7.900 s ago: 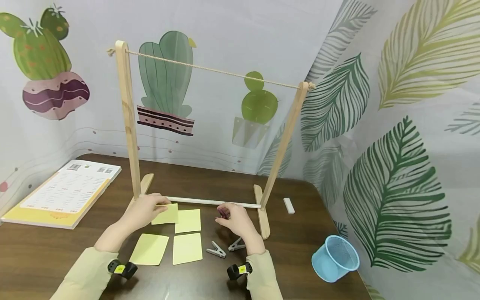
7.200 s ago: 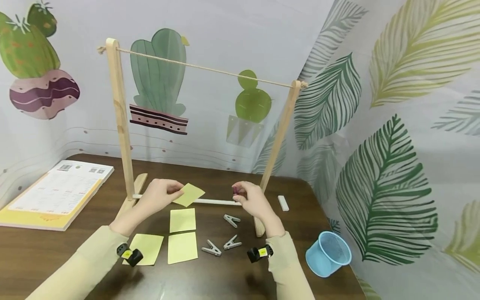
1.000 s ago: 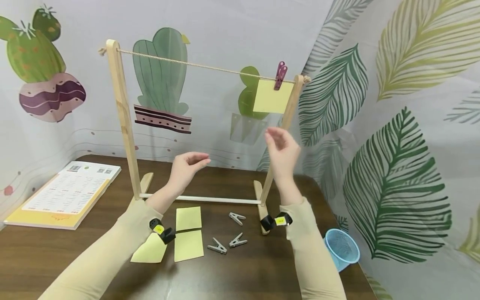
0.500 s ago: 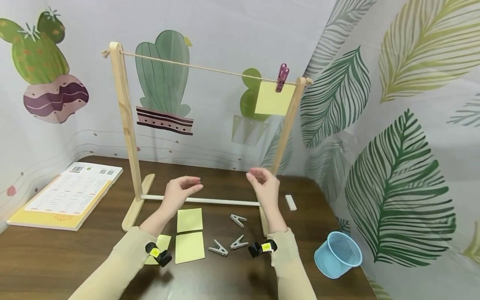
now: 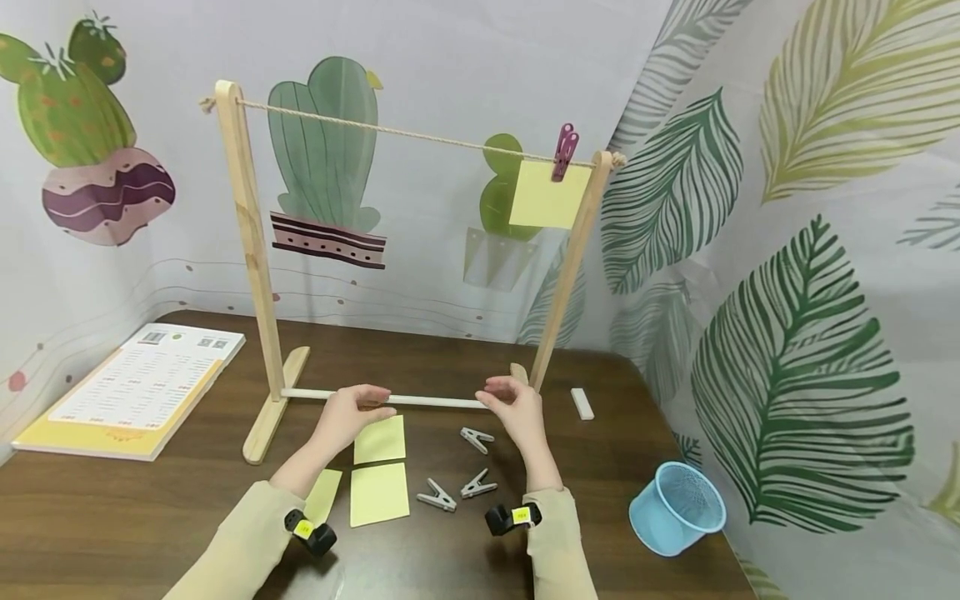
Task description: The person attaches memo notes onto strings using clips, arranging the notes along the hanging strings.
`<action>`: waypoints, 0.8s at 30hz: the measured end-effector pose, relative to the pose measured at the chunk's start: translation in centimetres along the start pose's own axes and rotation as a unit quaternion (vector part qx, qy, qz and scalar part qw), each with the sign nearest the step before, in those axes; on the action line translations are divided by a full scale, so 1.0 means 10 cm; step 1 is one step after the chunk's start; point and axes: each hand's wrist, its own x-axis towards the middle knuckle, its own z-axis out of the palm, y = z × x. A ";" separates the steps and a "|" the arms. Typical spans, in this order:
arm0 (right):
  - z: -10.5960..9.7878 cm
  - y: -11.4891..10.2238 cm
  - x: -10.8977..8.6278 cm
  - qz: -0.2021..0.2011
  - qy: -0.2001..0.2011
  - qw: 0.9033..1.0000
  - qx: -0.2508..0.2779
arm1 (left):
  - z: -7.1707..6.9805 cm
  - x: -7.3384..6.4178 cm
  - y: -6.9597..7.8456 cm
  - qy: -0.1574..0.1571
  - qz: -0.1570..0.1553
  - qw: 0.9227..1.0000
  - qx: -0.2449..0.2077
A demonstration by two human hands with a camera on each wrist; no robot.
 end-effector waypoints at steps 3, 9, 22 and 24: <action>0.01 0.09 -0.04 -0.003 -0.045 0.999 -0.029 | 0.01 -0.02 -0.05 -0.030 -0.010 0.999 0.016; 0.01 0.19 -0.11 0.015 -0.101 0.993 -0.057 | -0.02 -0.03 -0.14 -0.060 -0.017 0.998 0.026; 0.01 0.30 -0.19 0.024 -0.149 0.984 -0.092 | -0.10 -0.03 -0.18 -0.100 -0.010 0.985 0.140; 0.01 0.31 -0.20 0.022 -0.164 0.982 -0.096 | -0.11 -0.03 -0.18 -0.103 -0.006 0.984 0.142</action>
